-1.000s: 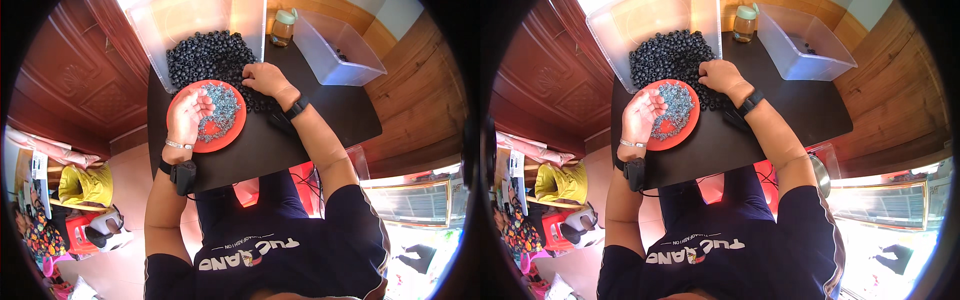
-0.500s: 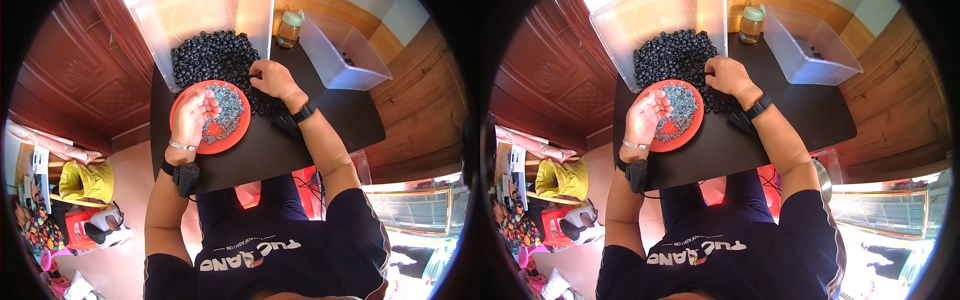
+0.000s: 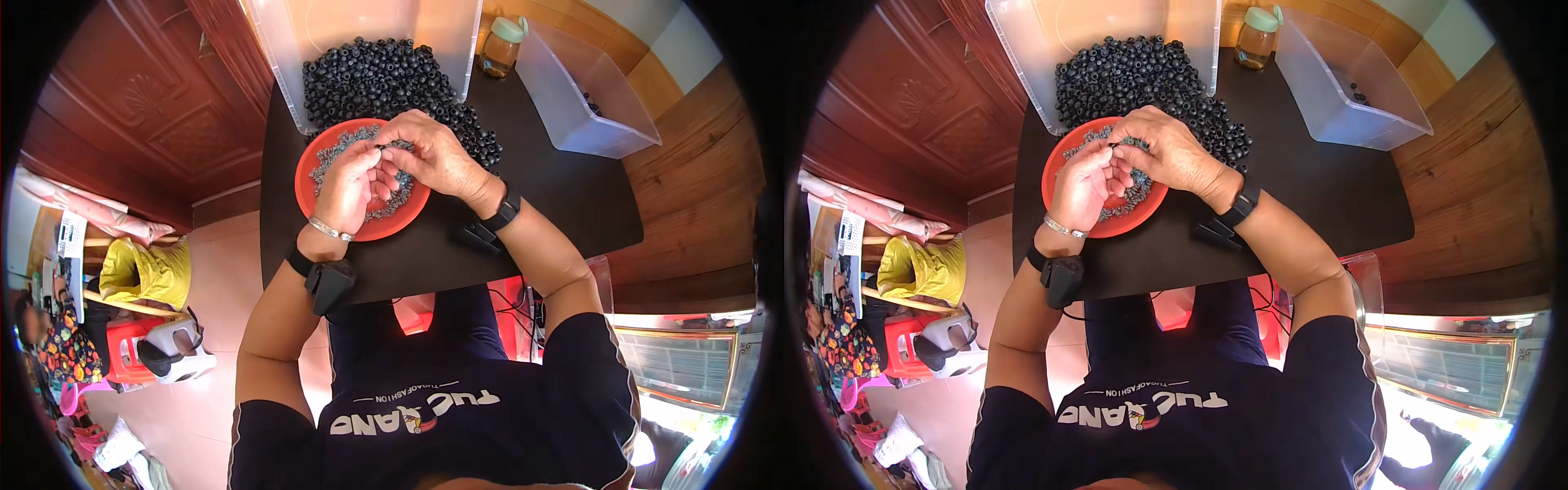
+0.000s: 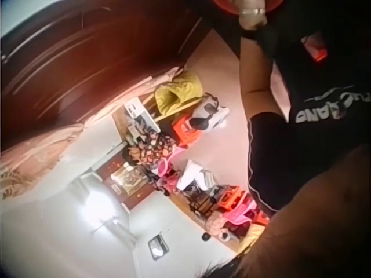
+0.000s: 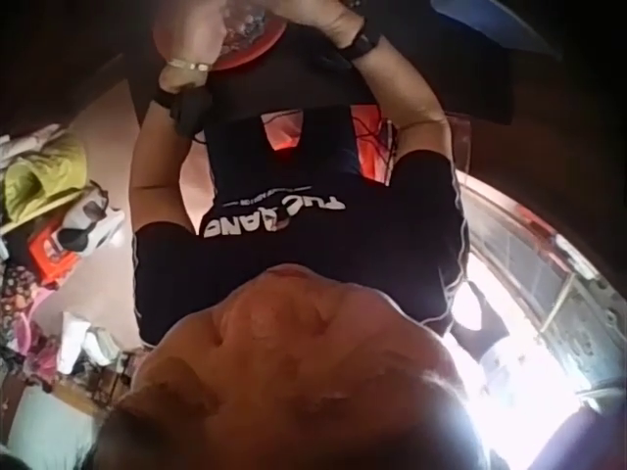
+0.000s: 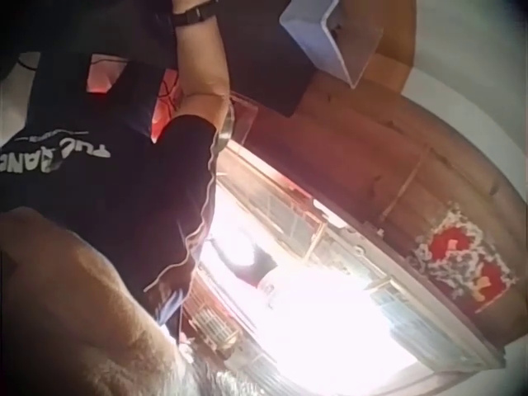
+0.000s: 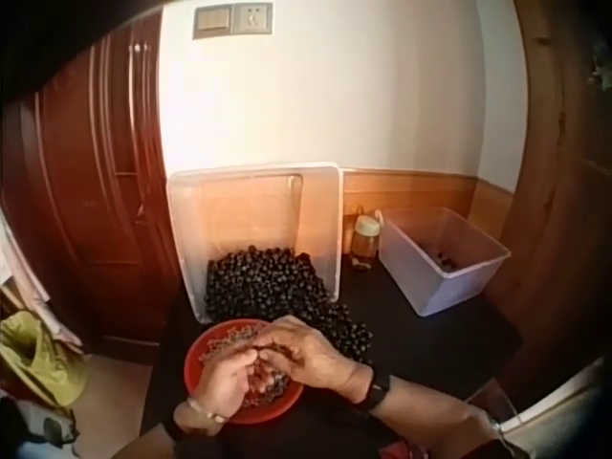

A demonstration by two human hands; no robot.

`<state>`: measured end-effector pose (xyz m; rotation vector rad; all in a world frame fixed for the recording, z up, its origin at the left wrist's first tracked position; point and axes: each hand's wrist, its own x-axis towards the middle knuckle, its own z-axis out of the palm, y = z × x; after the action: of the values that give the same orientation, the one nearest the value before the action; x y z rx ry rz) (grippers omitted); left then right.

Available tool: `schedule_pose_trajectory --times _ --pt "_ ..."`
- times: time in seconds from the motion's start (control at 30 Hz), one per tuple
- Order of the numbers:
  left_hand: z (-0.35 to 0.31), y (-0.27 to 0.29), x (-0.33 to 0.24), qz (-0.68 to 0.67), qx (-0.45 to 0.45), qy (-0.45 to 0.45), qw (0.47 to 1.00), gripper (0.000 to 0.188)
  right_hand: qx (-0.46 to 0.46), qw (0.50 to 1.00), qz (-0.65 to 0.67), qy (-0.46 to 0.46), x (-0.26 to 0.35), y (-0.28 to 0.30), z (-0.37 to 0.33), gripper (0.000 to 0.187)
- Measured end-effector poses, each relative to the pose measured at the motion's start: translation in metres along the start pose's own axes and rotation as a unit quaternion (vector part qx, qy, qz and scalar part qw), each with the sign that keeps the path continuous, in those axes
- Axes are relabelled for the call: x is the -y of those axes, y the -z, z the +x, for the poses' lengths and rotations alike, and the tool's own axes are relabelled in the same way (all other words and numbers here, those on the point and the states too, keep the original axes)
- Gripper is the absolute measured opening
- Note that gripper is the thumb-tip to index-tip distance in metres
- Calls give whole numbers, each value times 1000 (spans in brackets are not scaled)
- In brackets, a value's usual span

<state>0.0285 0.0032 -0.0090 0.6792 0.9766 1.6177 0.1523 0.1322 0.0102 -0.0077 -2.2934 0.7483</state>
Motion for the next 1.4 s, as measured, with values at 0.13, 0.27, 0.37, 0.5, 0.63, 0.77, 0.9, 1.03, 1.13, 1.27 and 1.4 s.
schedule_pose_trajectory --times 0.13,0.27,0.37,0.5,0.63,0.77,0.9,1.03,1.13,1.27,1.4 --pt "0 4 -6 -14 -3 13 1000 21 24 1000 1 -10 -1 -1 1 16" --pt "0 3 -8 -15 8 1 1000 19 20 1000 -17 3 6 2 2 17" --pt "1 7 -11 38 -47 -25 998 18 7 999 -32 11 2 6 1 15" --pt "4 21 -18 -2 -66 -52 996 17 4 996 -80 -29 -7 17 -1 12" --pt "3 21 -23 0 -65 -61 996 18 -2 988 -146 -41 -13 23 -4 13" --pt "2 20 -24 12 -62 -60 996 18 -6 975 -210 -72 -22 34 -6 14" --pt "0 20 -26 13 -61 -60 996 18 17 942 -316 -113 -36 46 -11 13" --pt "2 20 -25 17 -63 -54 996 18 74 915 -348 -188 -51 54 -15 13" --pt "3 22 -25 17 -58 -54 997 18 109 910 -333 -223 -58 55 -17 13" --pt "3 18 -26 22 -53 -42 997 19 75 923 -329 -184 -62 60 -20 13" --pt "2 21 -26 19 -51 -43 998 19 97 923 -304 -214 -50 71 -11 15"
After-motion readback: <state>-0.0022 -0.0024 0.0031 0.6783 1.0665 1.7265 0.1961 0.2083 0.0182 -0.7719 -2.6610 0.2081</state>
